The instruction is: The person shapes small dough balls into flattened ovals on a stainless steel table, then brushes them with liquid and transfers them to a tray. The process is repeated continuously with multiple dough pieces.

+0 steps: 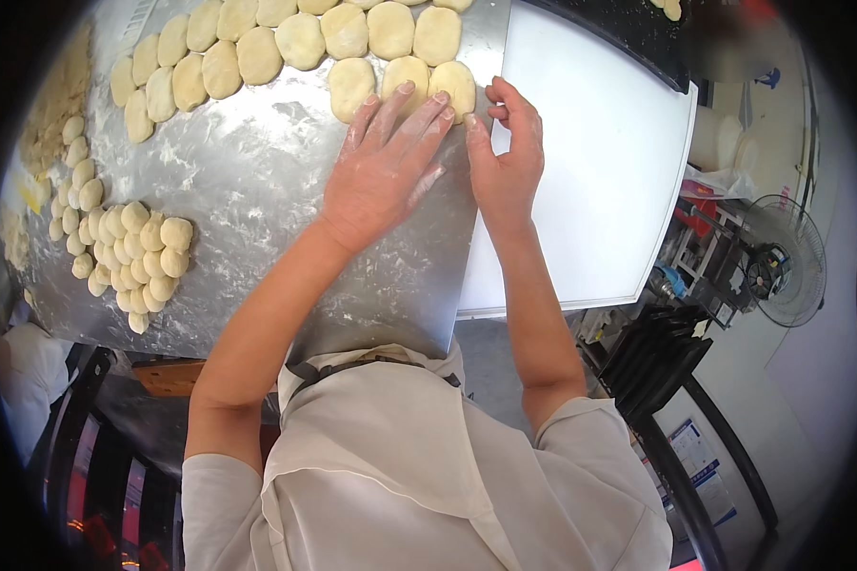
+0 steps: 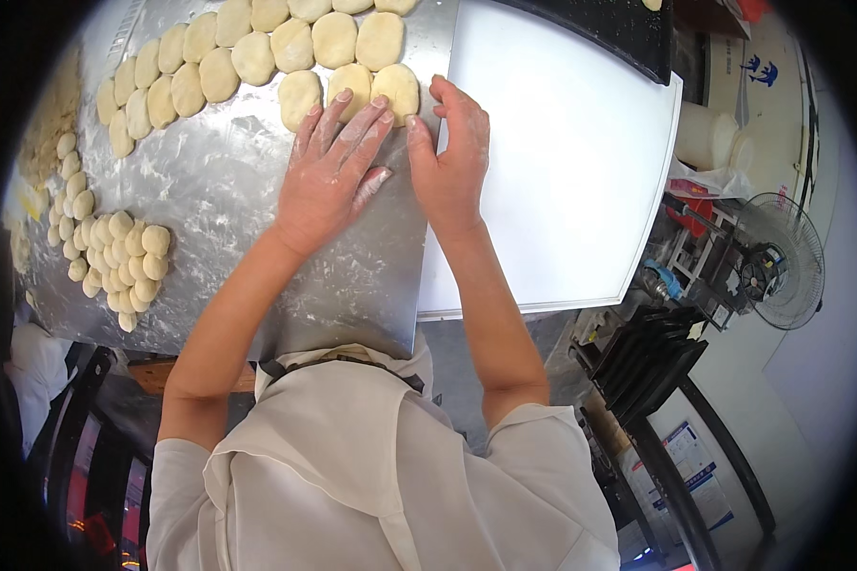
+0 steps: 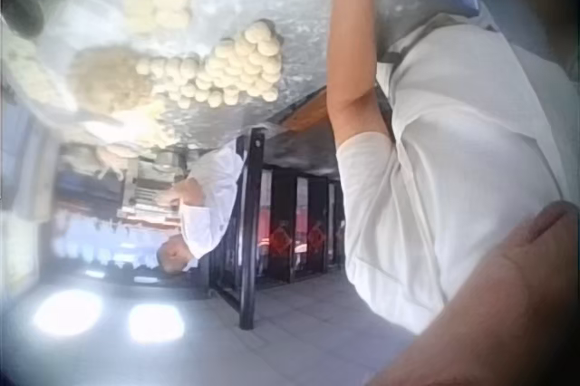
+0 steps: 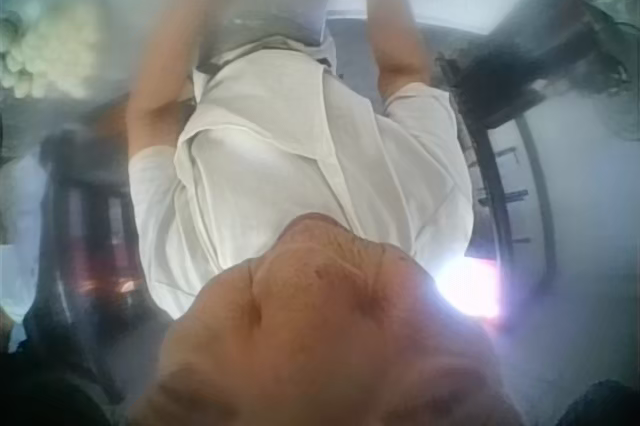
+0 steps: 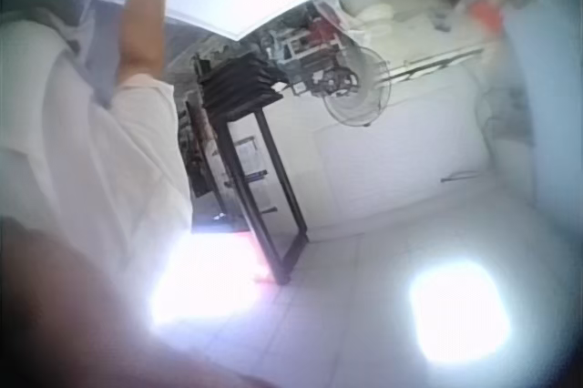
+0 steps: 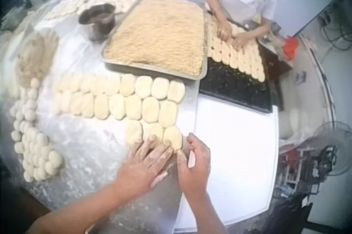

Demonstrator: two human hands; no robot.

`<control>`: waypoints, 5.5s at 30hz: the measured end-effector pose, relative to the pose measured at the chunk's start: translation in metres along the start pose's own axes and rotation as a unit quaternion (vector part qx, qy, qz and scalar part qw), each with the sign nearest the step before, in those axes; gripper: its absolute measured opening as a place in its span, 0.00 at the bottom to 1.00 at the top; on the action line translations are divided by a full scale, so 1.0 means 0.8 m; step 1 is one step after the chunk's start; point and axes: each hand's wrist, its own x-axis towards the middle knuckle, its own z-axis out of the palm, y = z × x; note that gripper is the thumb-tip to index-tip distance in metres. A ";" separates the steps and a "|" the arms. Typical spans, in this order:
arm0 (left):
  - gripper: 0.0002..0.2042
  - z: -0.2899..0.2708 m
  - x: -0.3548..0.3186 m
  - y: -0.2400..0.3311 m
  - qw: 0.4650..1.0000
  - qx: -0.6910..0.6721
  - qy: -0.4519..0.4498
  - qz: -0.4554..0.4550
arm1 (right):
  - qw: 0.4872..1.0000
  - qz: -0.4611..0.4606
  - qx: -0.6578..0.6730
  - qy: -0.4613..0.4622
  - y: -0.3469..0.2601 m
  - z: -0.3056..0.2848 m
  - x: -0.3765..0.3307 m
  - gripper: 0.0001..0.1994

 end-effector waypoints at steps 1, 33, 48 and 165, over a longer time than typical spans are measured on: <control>0.33 0.001 0.001 0.001 1.000 0.002 -0.001 -0.001 | 0.999 -0.024 -0.022 0.014 0.004 0.000 -0.001 0.23; 0.24 -0.141 -0.264 -0.118 0.989 0.109 0.084 -0.062 | 0.989 -0.112 -0.018 -0.099 -0.146 0.087 -0.015 0.21; 0.26 -0.126 -0.350 -0.053 0.978 -0.048 0.090 -0.182 | 0.946 -0.108 -0.020 -0.304 -0.260 0.267 -0.139 0.24; 0.22 -0.152 -0.298 -0.120 0.981 -0.035 0.080 -0.173 | 0.897 -0.383 0.013 -0.219 -0.320 0.199 0.340 0.11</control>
